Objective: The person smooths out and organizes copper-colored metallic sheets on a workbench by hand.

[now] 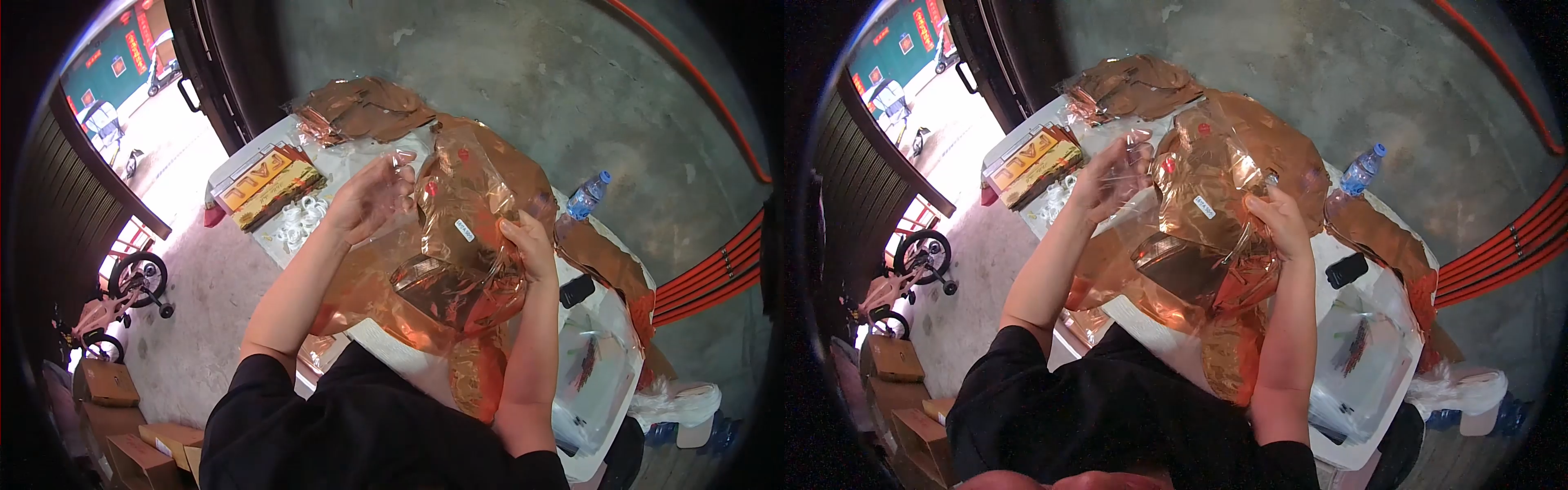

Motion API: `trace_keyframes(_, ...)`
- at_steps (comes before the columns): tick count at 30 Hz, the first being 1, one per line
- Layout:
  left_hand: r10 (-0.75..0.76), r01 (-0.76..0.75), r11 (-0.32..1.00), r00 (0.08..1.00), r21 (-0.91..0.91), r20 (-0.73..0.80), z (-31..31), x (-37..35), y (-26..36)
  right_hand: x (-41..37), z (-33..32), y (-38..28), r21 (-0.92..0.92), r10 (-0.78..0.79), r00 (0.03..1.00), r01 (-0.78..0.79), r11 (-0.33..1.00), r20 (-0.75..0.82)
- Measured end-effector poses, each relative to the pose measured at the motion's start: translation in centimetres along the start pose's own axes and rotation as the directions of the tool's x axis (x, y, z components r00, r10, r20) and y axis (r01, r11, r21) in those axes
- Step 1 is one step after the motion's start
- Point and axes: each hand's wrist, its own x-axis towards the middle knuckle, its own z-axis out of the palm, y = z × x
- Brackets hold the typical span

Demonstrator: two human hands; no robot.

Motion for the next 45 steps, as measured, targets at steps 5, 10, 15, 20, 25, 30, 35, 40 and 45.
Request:
trace_keyframes(5, -0.027, 0.018, 0.997, 0.993, -0.077, -0.114, -0.3, -0.1, -0.4, 0.1, 0.2, 0.1, 0.042, -0.003, 1.0, 0.004, 0.999, -0.02)
trace_keyframes(10, -0.019, 0.018, 1.0, 0.995, -0.012, -0.094, 0.0, 0.1, -0.2, -0.7, 1.3, -1.4, 0.042, 0.0, 1.0, 0.0, 0.999, -0.004)
trace_keyframes(15, 0.108, -0.106, 0.994, 0.948, 0.023, -0.3, 0.2, 0.3, -0.8, -0.5, 2.1, -1.4, 0.005, -0.078, 0.996, 0.078, 0.997, -0.044)
trace_keyframes(20, 0.16, -0.118, 0.986, 0.867, 0.119, -0.471, 1.3, 0.2, -0.8, -0.1, 2.4, -0.8, 0.027, -0.169, 0.981, 0.173, 0.985, -0.096)
trace_keyframes(25, 0.191, -0.102, 0.978, 0.778, 0.179, -0.599, 1.2, 0.1, -1.1, -0.3, 2.0, -0.9, 0.004, -0.149, 0.989, 0.149, 0.989, -0.024)
trace_keyframes(30, 0.2, -0.1, 0.974, 0.807, 0.206, -0.556, 0.1, -0.3, -1.1, -0.3, 2.3, -0.9, 0.017, -0.18, 0.984, 0.18, 0.983, -0.014)
trace_keyframes(35, 0.233, -0.114, 0.966, 0.774, 0.233, -0.589, 0.0, -0.5, -1.5, -0.2, 2.4, -0.5, 0.018, -0.194, 0.981, 0.194, 0.981, -0.031)
trace_keyframes(40, 0.197, -0.088, 0.977, 0.728, 0.195, -0.657, 0.7, -0.7, -1.2, 0.2, 1.9, 0.4, 0.036, -0.179, 0.984, 0.179, 0.983, -0.025)
trace_keyframes(45, 0.067, -0.071, 0.997, 0.828, 0.014, -0.556, 1.7, -1.0, -0.2, 0.6, 2.2, 1.1, 0.023, -0.048, 0.999, 0.048, 0.999, 0.021)
